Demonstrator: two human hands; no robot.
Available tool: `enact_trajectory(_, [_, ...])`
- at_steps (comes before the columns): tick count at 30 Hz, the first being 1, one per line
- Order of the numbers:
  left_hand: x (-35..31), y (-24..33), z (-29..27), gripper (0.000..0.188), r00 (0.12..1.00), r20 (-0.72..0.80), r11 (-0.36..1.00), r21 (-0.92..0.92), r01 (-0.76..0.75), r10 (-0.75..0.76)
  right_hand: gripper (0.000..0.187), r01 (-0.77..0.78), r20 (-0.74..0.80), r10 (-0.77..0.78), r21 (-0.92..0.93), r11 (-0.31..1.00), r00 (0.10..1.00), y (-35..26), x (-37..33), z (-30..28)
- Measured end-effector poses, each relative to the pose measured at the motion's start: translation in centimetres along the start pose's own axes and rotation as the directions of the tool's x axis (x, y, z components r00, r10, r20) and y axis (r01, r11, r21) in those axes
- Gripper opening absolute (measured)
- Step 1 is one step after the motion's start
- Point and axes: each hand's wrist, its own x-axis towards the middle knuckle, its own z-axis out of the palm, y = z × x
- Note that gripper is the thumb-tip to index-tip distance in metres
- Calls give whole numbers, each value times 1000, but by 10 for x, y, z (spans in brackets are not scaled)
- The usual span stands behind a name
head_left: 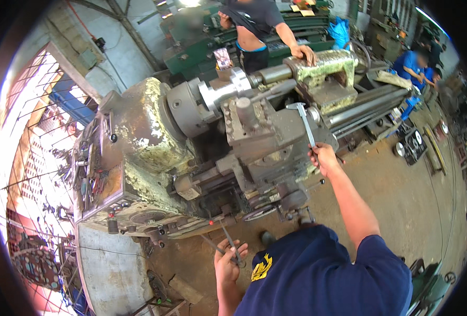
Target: The person uses a caliper to measure the diameter of a metal shaft mounted on a lathe. They repeatedly adjust the caliper jaws and reposition the tool to take multiple measurements along the shaft's length while a coworker observes.
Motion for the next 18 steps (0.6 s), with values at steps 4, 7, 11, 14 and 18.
enact_trajectory(4, [-3,-23,3,32,994,-113,991,-136,-6,-9,9,3,81,-6,34,999,997,-8,27,-12])
enact_trajectory(7, [-2,-41,28,26,992,-103,982,-185,47,-67,17,32,134,-42,77,997,990,-4,23,-30])
enact_trajectory(11, [-2,-60,87,27,994,-10,988,-115,105,-107,31,-62,206,33,137,989,978,11,-3,-65])
enact_trajectory(14, [-6,-75,137,25,988,40,985,-80,152,-149,39,-237,320,177,157,959,931,13,-9,-73])
enact_trajectory(18, [-13,-96,191,20,964,93,960,-110,258,-248,32,-272,410,193,143,952,891,-7,7,-50])
